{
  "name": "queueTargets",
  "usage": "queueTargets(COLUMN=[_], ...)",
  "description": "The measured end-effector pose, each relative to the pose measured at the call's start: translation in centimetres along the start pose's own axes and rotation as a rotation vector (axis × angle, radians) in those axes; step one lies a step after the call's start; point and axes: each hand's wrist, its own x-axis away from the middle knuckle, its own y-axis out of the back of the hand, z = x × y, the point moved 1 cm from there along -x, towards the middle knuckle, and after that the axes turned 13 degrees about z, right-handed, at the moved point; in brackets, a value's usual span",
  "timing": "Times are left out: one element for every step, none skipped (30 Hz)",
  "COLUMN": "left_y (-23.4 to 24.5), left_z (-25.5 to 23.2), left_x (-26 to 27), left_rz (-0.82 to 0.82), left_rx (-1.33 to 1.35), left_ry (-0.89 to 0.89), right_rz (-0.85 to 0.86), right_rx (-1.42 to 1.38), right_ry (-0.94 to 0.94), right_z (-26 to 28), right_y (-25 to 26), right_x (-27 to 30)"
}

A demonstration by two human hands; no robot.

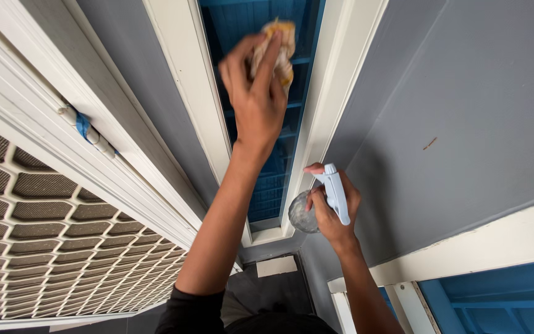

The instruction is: The person sprays liquid from a bottle onto the glass panes of a window and wipes the surfaces clean with a cloth.

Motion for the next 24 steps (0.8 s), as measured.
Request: queueTargets(left_y=[0.4, 0.7, 0.8, 0.9, 1.1, 1.3, 1.4, 1.4, 1.4, 1.4, 1.4, 1.5, 1.5, 1.5, 1.7, 1.9, 2.1, 2.4, 2.6, 2.9, 3.3, 3.6, 4.0, 4.3], left_z=[-0.2, -0.6, -0.9, -1.1, -1.3, -1.5, -1.6, -1.7, -1.7, -1.6, -1.6, -1.4, -1.3, -1.1, -0.9, -0.8, -0.8, -0.8, -0.9, -1.0, -1.0, -1.0, -1.0, -0.9], left_x=[-1.1, -1.7, -2.3, -2.7, -2.6, -2.1, -1.3, -0.6, 0.4, 1.2, 2.0, 2.7, 3.1, 3.2, 3.0, 2.6, 2.0, 1.1, 0.2, -0.9, -2.3, -3.7, -4.9, -6.2], left_rz=[-0.006, 0.027, 0.059, 0.091, 0.153, 0.215, 0.282, 0.316, 0.35, 0.383, 0.405, 0.426, 0.447, 0.458, 0.465, 0.473, 0.46, 0.447, 0.433, 0.401, 0.367, 0.334, 0.298, 0.263], left_rx=[-0.004, -0.022, -0.04, -0.058, -0.105, -0.152, -0.197, -0.256, -0.317, -0.379, -0.445, -0.512, -0.577, -0.6, -0.626, -0.652, -0.646, -0.641, -0.634, -0.63, -0.627, -0.624, -0.627, -0.63], left_ry=[-0.034, -0.043, -0.052, -0.061, -0.073, -0.087, -0.1, -0.119, -0.136, -0.154, -0.17, -0.186, -0.2, -0.209, -0.217, -0.224, -0.229, -0.233, -0.239, -0.24, -0.241, -0.241, -0.257, -0.272], right_rz=[-0.003, -0.006, -0.006, -0.007, -0.008, -0.008, -0.01, -0.013, -0.009, -0.006, -0.005, -0.017, -0.029, -0.041, -0.042, -0.043, -0.047, -0.038, -0.03, -0.022, -0.013, -0.003, 0.008, 0.02], right_rx=[-0.012, -0.023, -0.03, -0.037, -0.044, -0.042, -0.04, -0.039, -0.029, -0.018, -0.007, -0.016, -0.023, -0.029, -0.036, -0.043, -0.048, -0.051, -0.052, -0.052, -0.065, -0.078, -0.092, -0.111], right_ry=[0.001, 0.003, 0.009, 0.016, 0.023, 0.039, 0.05, 0.062, 0.073, 0.085, 0.096, 0.089, 0.08, 0.071, 0.062, 0.052, 0.045, 0.06, 0.075, 0.091, 0.103, 0.114, 0.123, 0.14], right_z=[0.4, 0.8, 1.2, 1.6, 2.0, 2.4, 2.7, 3.0, 3.1, 3.2, 3.3, 3.3, 3.4, 3.4, 3.4, 3.4, 3.5, 3.7, 3.9, 4.1, 4.5, 4.9, 5.3, 5.7], right_y=[0.1, 0.2, 0.4, 0.5, 0.7, 0.9, 1.2, 1.3, 1.4, 1.5, 1.5, 1.5, 1.5, 1.5, 1.4, 1.3, 1.4, 1.4, 1.6, 1.8, 2.0, 2.2, 2.3, 2.4], right_x=[-0.5, -1.1, -1.7, -2.4, -3.0, -3.4, -3.7, -3.9, -4.1, -4.3, -4.3, -4.4, -4.4, -4.4, -4.6, -4.8, -5.1, -5.4, -5.9, -6.3, -6.9, -7.5, -8.0, -8.6])
